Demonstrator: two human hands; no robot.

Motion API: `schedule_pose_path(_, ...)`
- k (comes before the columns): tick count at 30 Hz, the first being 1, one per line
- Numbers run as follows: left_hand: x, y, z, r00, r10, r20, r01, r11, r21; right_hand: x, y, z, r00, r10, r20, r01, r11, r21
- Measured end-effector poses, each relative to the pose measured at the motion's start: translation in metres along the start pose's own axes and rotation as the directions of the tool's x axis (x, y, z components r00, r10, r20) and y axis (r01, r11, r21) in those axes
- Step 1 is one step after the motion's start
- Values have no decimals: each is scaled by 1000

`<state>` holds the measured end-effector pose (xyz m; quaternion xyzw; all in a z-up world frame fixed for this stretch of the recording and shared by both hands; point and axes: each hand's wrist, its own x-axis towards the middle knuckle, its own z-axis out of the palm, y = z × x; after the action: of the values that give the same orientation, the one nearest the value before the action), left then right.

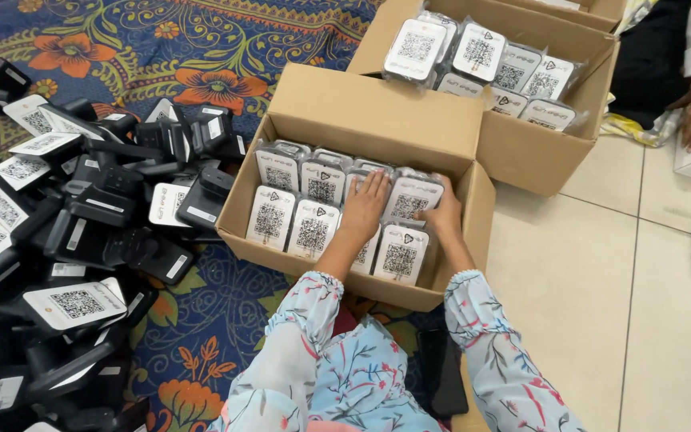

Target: The person packages handheld electronic devices into plastic bags and places them into cardboard boxes.

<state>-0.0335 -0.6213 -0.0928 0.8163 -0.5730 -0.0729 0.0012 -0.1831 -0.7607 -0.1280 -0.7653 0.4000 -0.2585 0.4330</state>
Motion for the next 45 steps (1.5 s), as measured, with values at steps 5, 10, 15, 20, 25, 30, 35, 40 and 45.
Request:
schedule_pose_path(5, -8, -3, 13, 997, 3, -77, 3, 998, 69, -8, 19, 16, 983, 180, -18, -181, 968, -174)
schedule_pose_path(10, -21, -6, 12, 994, -3, -108, 7, 999, 42, -18, -29, 8, 994, -3, -111, -19, 981, -191)
schedule_pose_path(15, -44, -6, 9, 999, -13, 47, 15, 1000, -26, -28, -37, 5, 989, -47, -143, 17, 979, -205)
schedule_pose_path(20, -49, 6, 4, 994, 21, 110, -20, 1000, -8, -53, -55, 8, 964, -38, -264, -62, 931, -359)
schedule_pose_path(25, -46, 18, 26, 990, 51, 129, -40, 995, -90, -42, -35, 15, 966, -176, -191, 85, 910, -406)
schedule_pose_path(30, -47, 23, 52, 970, 64, 235, -52, 997, -60, -44, -44, 22, 972, -217, -93, 136, 836, -532)
schedule_pose_path(35, -94, 0, 29, 993, -18, 115, 46, 969, -242, -66, -90, 19, 954, -290, -74, 166, 720, -674)
schedule_pose_path(40, -195, -69, -1, 958, -209, -195, 134, 932, -337, -113, -144, 55, 746, -658, 103, 560, 535, -633)
schedule_pose_path(45, -330, -133, -23, 736, -483, -474, 278, 854, -440, -221, -237, 134, 676, -681, 282, 689, 720, 85)
